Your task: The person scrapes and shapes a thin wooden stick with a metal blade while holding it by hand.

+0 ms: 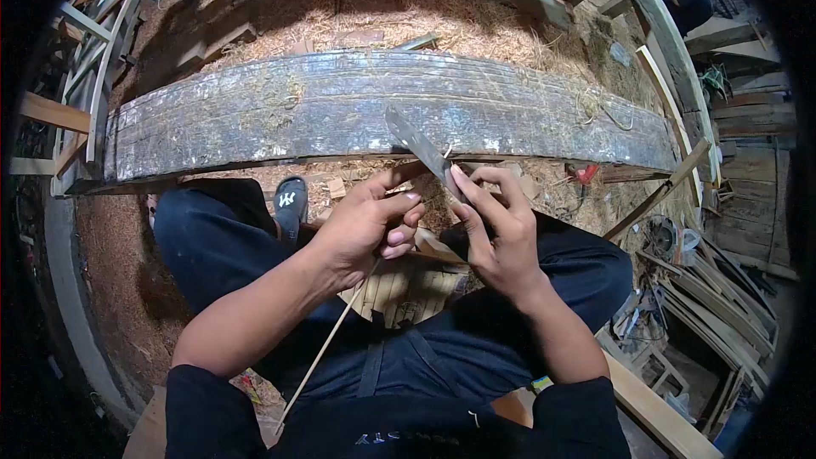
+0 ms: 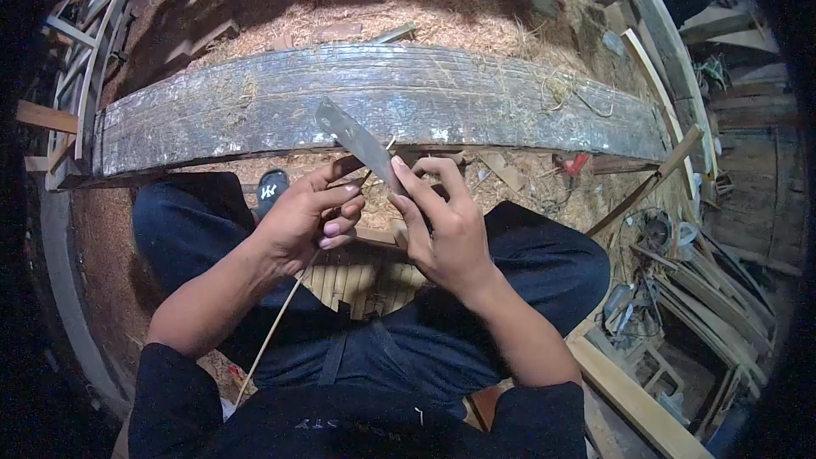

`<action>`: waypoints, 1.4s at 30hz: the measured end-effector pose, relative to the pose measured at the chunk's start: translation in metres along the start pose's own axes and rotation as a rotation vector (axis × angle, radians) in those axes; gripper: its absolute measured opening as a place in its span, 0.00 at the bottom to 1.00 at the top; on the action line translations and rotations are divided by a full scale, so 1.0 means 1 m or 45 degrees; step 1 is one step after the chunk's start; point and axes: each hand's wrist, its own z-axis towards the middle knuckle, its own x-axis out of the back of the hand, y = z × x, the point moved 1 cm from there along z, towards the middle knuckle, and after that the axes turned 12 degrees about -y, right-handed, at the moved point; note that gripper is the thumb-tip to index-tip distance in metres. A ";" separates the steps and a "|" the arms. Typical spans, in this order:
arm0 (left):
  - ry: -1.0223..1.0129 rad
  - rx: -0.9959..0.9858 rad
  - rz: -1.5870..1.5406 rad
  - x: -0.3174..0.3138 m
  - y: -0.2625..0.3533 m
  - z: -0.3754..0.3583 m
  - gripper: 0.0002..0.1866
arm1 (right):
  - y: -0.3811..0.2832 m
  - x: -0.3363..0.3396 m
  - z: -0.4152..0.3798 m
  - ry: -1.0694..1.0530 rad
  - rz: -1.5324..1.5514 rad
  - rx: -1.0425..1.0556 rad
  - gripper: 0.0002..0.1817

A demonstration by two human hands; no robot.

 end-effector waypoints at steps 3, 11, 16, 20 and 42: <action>-0.056 -0.053 -0.138 0.002 -0.001 0.003 0.05 | 0.000 0.002 0.004 0.014 0.038 0.019 0.22; -0.043 -0.078 0.071 0.007 -0.003 0.009 0.08 | -0.003 0.004 0.009 0.043 0.063 0.099 0.15; -0.068 -0.121 -0.111 0.005 -0.007 0.011 0.03 | -0.005 0.001 0.014 0.101 0.020 0.082 0.13; 0.047 -0.105 -0.099 -0.005 -0.003 0.007 0.03 | -0.003 -0.001 0.012 0.091 0.072 0.090 0.13; 0.063 -0.103 -0.046 -0.003 -0.007 0.006 0.11 | -0.007 -0.004 0.019 0.120 0.079 0.067 0.12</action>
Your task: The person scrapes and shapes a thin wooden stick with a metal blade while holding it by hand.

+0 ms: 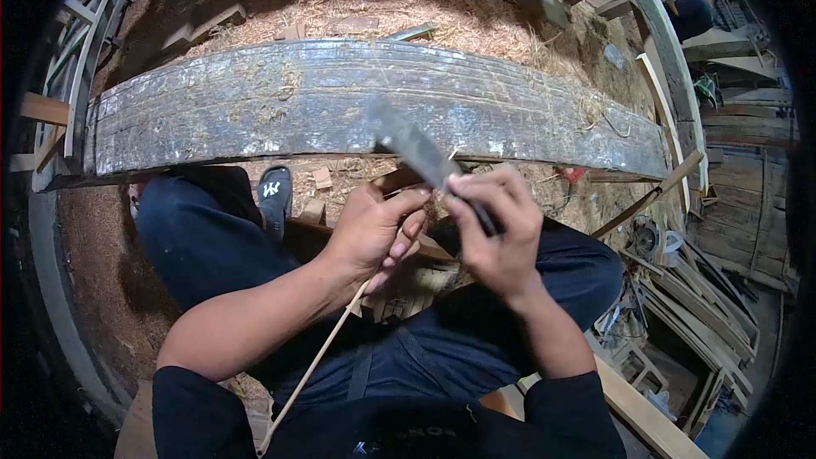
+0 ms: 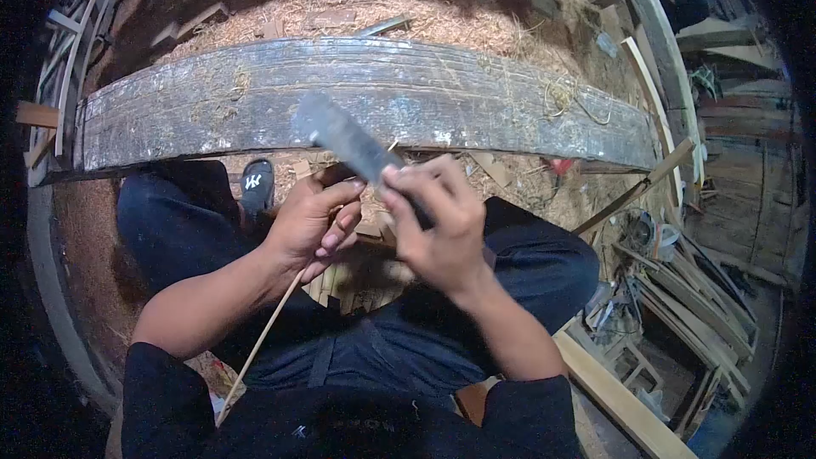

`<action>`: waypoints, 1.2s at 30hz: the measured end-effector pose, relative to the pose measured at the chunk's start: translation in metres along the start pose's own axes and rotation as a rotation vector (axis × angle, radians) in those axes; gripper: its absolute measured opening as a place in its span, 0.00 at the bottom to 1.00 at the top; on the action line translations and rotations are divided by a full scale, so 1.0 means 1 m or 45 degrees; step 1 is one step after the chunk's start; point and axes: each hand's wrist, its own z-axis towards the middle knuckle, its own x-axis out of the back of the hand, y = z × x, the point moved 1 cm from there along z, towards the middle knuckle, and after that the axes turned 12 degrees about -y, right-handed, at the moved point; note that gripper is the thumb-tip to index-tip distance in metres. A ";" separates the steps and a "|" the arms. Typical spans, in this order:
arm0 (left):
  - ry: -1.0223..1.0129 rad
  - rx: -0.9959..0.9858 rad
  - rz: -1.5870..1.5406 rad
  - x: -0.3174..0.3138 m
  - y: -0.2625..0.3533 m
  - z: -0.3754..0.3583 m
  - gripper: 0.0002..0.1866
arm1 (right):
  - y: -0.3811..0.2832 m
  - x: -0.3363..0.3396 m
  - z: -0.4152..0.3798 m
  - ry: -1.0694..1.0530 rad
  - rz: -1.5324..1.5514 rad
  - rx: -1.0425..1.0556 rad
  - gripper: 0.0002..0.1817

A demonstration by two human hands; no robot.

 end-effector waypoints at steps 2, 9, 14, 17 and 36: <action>0.004 0.008 -0.073 -0.002 -0.001 0.001 0.09 | 0.004 0.002 0.004 0.039 -0.048 -0.067 0.12; -0.026 -0.006 -0.092 -0.006 0.002 0.000 0.08 | 0.003 0.000 0.006 0.046 -0.056 -0.073 0.11; 0.049 -0.014 -0.076 -0.002 -0.001 -0.003 0.08 | -0.001 -0.002 0.005 0.050 -0.066 0.023 0.09; -0.017 0.024 -0.141 -0.005 0.002 -0.002 0.06 | 0.001 -0.001 0.005 0.042 -0.058 0.016 0.10; 0.025 0.031 -0.118 -0.004 0.000 0.000 0.07 | 0.002 -0.001 0.004 0.081 -0.089 -0.012 0.10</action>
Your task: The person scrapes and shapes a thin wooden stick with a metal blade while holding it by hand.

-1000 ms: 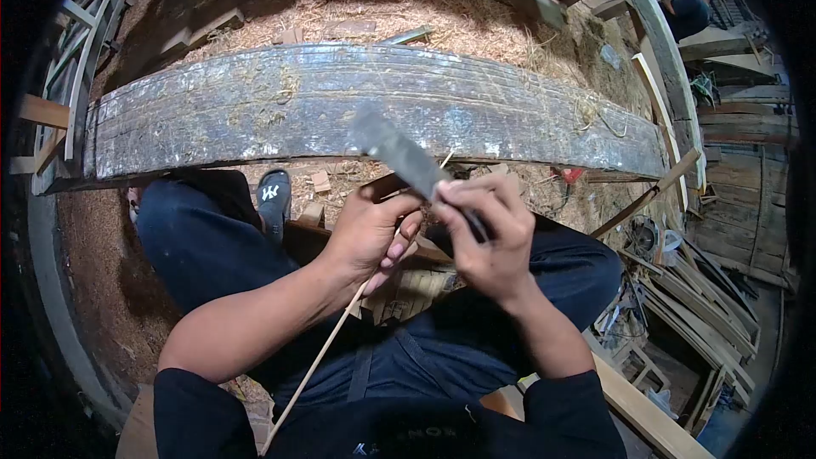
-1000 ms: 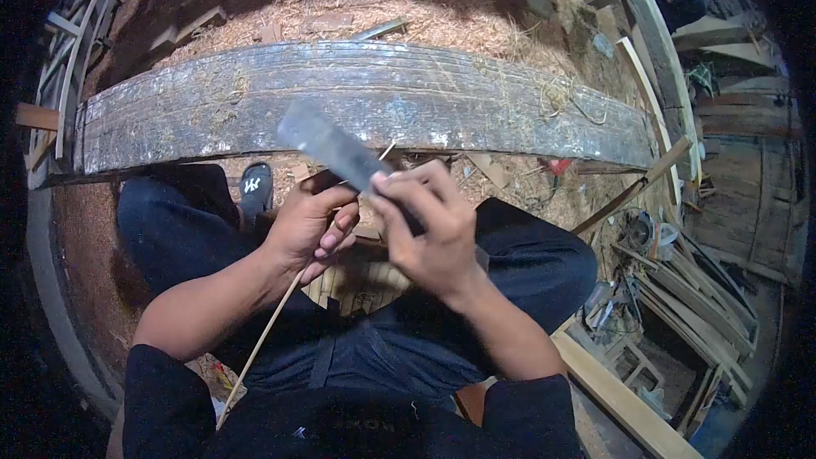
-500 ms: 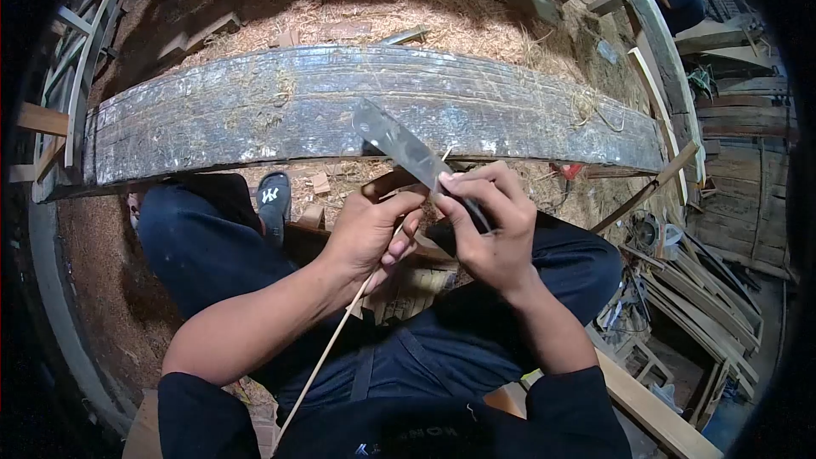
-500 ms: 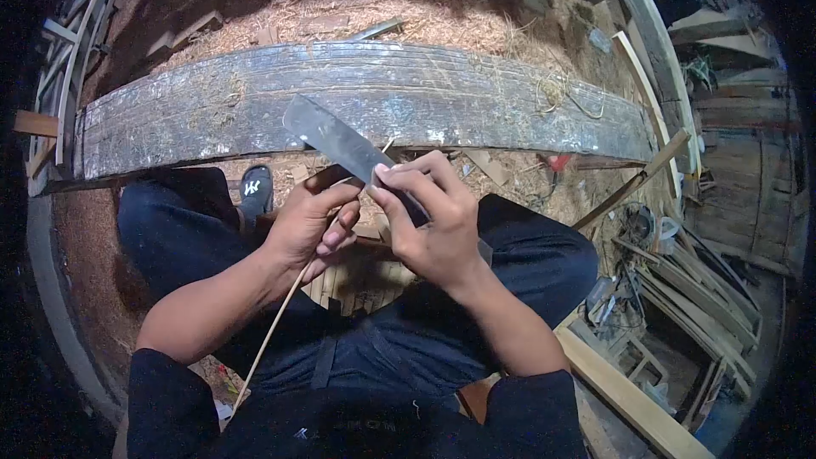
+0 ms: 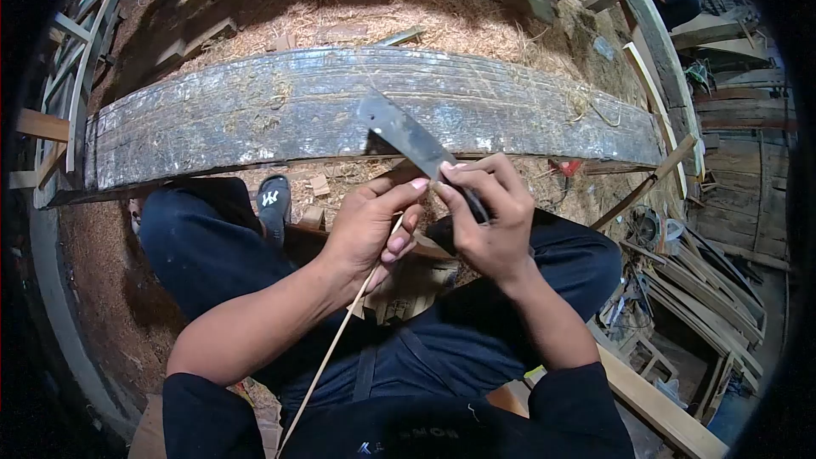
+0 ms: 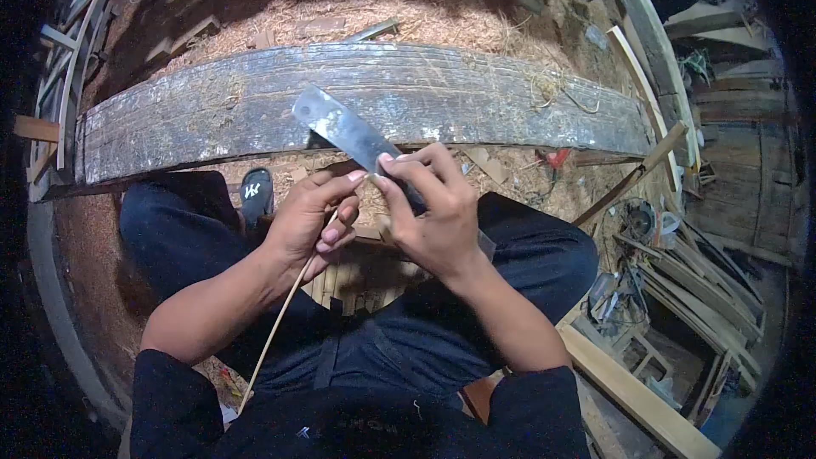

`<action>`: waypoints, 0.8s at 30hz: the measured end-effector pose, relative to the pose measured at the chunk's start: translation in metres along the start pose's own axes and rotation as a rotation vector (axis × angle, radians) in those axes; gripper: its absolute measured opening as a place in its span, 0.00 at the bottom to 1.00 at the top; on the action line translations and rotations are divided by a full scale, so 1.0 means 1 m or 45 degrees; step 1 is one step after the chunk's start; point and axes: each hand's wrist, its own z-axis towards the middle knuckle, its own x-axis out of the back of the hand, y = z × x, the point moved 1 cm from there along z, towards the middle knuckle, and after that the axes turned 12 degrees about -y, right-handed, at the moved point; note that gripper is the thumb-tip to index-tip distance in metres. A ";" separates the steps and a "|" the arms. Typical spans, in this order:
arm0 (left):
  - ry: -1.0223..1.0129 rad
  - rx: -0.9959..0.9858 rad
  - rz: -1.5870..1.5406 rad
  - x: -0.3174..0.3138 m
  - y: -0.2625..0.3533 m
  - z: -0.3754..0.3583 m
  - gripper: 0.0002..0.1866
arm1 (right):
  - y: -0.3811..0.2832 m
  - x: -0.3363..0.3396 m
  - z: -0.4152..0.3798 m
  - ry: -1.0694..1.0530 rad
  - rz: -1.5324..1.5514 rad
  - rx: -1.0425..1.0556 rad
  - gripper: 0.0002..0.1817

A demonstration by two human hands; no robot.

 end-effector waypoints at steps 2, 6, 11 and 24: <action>0.005 -0.010 -0.019 -0.003 0.002 0.002 0.08 | -0.010 0.005 -0.001 -0.054 -0.030 0.059 0.10; -0.011 -0.021 -0.080 -0.005 0.004 -0.002 0.06 | 0.004 0.001 -0.001 0.006 -0.027 -0.023 0.10; 0.021 0.002 -0.013 -0.001 0.003 -0.004 0.05 | -0.007 -0.001 -0.004 -0.054 0.096 0.078 0.10; 0.048 0.067 -0.043 0.003 0.000 -0.001 0.09 | -0.012 0.006 0.000 -0.083 0.006 0.121 0.10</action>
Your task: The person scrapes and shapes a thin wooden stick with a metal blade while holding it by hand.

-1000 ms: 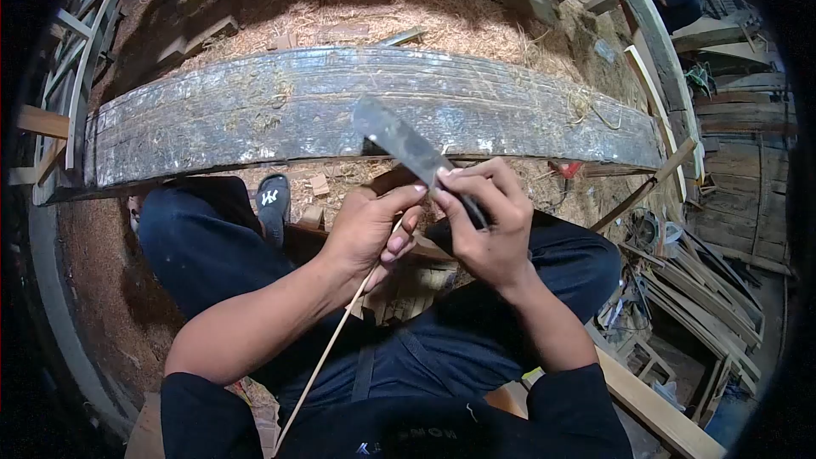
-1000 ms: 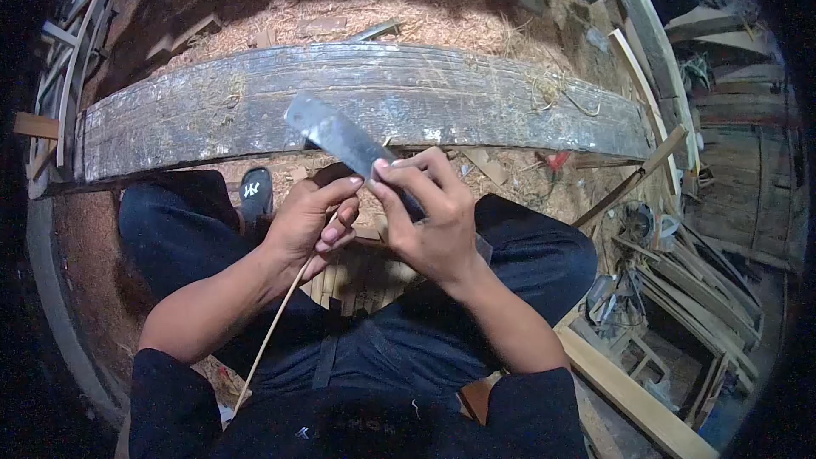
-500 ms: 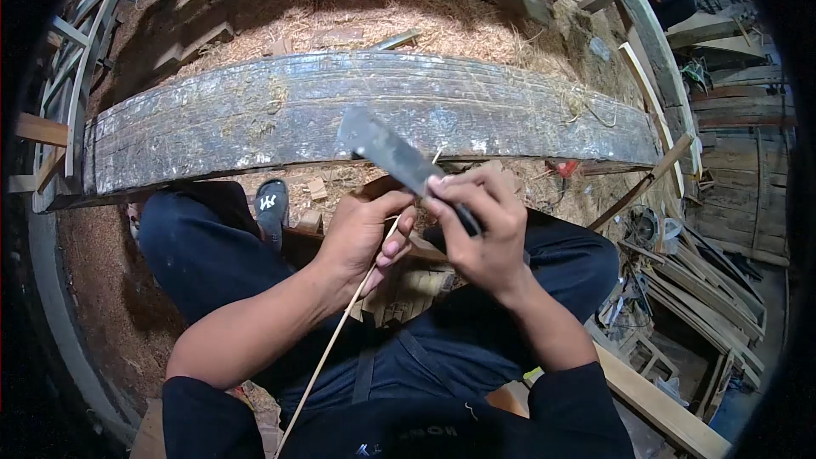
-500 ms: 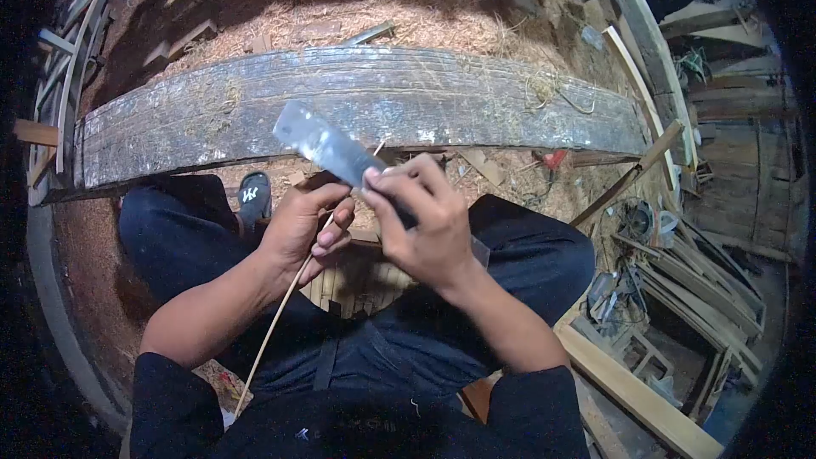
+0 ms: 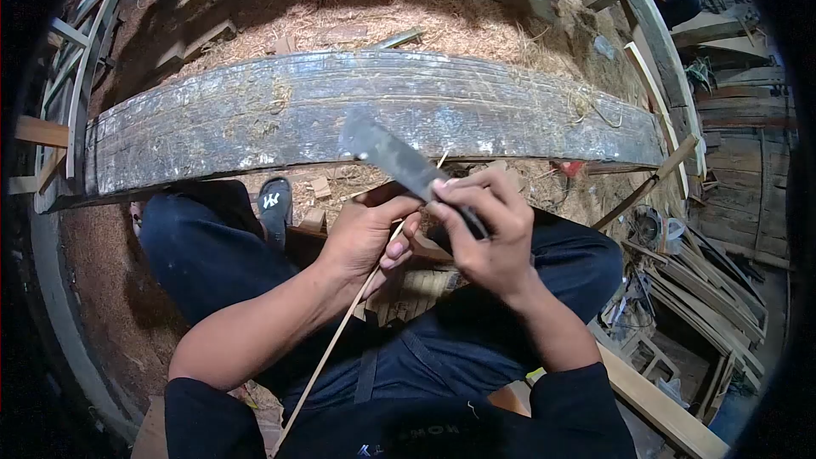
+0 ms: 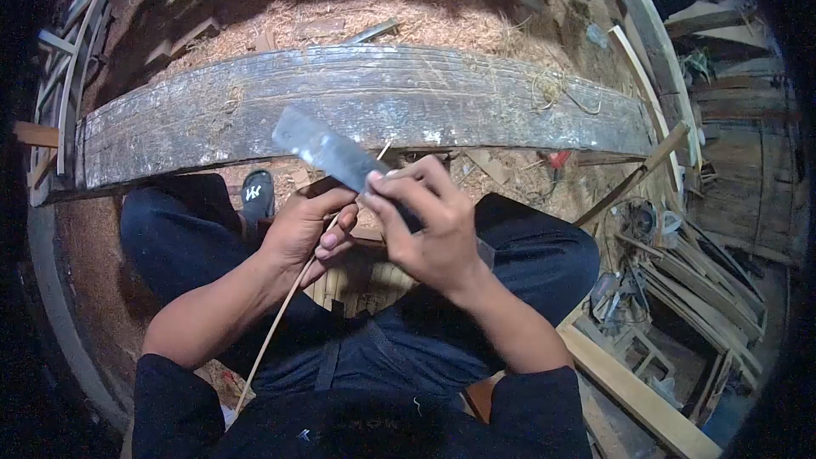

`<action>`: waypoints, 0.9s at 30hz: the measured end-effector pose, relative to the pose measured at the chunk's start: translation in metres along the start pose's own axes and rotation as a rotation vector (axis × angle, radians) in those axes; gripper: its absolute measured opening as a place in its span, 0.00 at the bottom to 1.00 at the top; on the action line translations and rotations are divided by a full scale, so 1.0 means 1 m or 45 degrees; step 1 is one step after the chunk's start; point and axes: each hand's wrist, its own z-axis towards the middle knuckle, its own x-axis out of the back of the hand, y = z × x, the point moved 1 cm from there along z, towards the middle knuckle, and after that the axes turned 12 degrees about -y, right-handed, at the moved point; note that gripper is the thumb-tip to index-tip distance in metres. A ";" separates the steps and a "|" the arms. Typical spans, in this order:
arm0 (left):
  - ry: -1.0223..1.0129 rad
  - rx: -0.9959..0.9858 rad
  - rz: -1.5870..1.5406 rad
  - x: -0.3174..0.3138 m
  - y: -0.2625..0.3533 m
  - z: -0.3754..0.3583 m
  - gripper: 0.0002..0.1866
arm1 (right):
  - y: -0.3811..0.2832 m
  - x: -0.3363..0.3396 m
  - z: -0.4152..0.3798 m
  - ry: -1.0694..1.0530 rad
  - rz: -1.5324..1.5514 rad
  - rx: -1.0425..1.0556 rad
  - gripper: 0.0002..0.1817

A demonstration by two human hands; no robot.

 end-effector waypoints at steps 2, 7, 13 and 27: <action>-0.028 -0.029 0.007 -0.006 0.004 -0.002 0.10 | 0.010 -0.002 0.000 0.024 0.026 -0.130 0.10; -0.021 -0.034 -0.026 -0.002 0.000 -0.001 0.09 | 0.005 -0.004 -0.003 0.046 0.025 -0.053 0.11; 0.018 0.025 -0.056 -0.001 -0.003 -0.001 0.12 | 0.002 -0.005 -0.004 0.034 0.097 -0.052 0.10; -0.023 -0.030 -0.032 -0.001 -0.002 0.000 0.10 | 0.005 -0.006 -0.007 0.011 0.111 -0.017 0.12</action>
